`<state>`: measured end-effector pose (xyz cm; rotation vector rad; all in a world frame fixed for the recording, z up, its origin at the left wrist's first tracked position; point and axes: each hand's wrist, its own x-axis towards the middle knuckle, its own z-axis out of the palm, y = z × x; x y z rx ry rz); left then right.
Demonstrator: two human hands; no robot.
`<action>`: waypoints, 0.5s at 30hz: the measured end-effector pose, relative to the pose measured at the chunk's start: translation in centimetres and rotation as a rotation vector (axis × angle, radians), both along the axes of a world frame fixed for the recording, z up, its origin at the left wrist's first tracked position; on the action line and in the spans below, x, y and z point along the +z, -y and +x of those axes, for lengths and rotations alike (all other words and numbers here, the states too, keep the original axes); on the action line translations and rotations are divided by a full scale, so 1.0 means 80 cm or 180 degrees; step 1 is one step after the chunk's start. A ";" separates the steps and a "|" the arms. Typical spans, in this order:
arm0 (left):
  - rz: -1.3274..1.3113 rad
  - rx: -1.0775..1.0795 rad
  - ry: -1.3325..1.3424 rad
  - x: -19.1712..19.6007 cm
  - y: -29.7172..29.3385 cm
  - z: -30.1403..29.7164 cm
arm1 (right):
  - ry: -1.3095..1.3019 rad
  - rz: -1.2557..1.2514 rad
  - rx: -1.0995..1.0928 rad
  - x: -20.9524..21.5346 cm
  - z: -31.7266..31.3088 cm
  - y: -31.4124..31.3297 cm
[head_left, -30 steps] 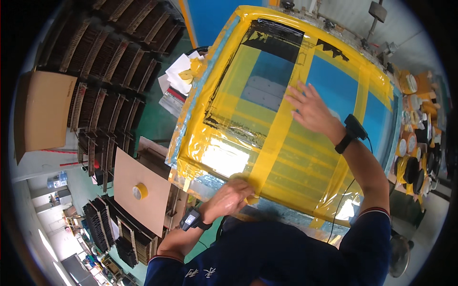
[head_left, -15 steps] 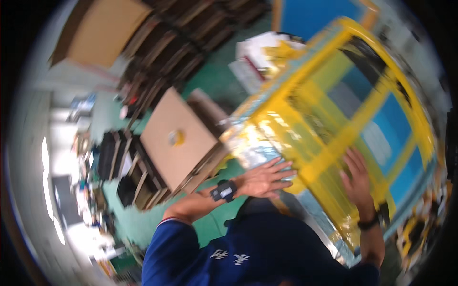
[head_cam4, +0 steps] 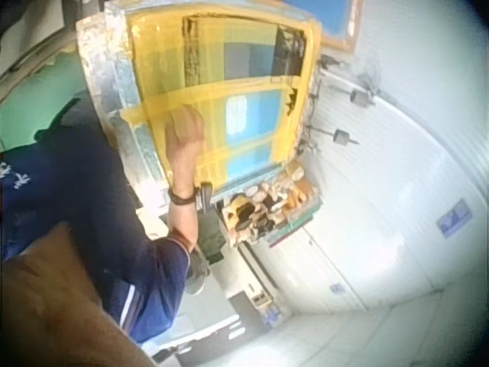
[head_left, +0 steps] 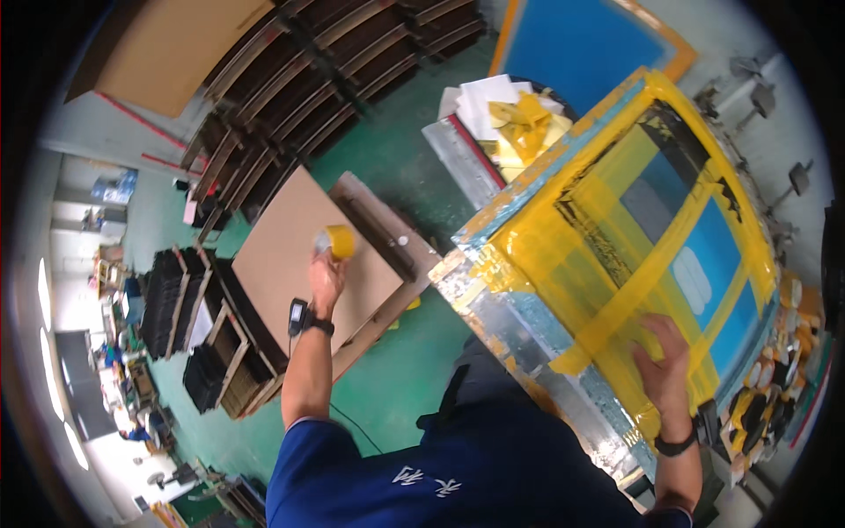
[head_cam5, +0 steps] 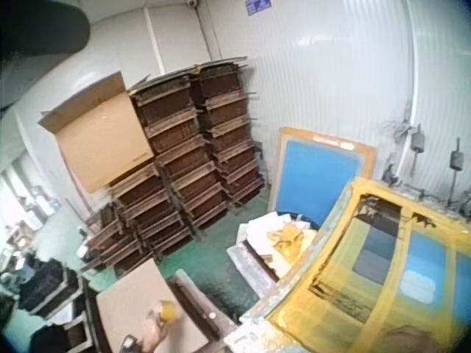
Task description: Preparing a screen printing frame by removing old tape and setting up a board for printing.
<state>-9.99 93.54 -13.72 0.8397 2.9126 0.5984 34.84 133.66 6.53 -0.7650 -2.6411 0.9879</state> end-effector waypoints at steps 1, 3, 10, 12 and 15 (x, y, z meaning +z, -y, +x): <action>0.0632 -0.0808 0.0012 0.041 -0.043 0.020 | -0.0188 -0.0007 0.0145 0.008 -0.020 0.009; 0.1273 -0.1903 0.0215 0.134 -0.134 0.092 | -0.0471 -0.0024 0.0487 0.021 -0.072 0.023; 0.1506 -0.3671 0.0686 0.256 -0.266 0.202 | -0.0986 0.0026 0.1098 0.076 -0.127 0.031; 0.1465 -0.3879 0.0805 0.265 -0.279 0.216 | -0.1013 -0.0054 0.1018 0.068 -0.110 0.020; 0.1432 -0.3974 0.0807 0.268 -0.293 0.234 | -0.0937 -0.0402 0.0880 0.058 -0.083 0.012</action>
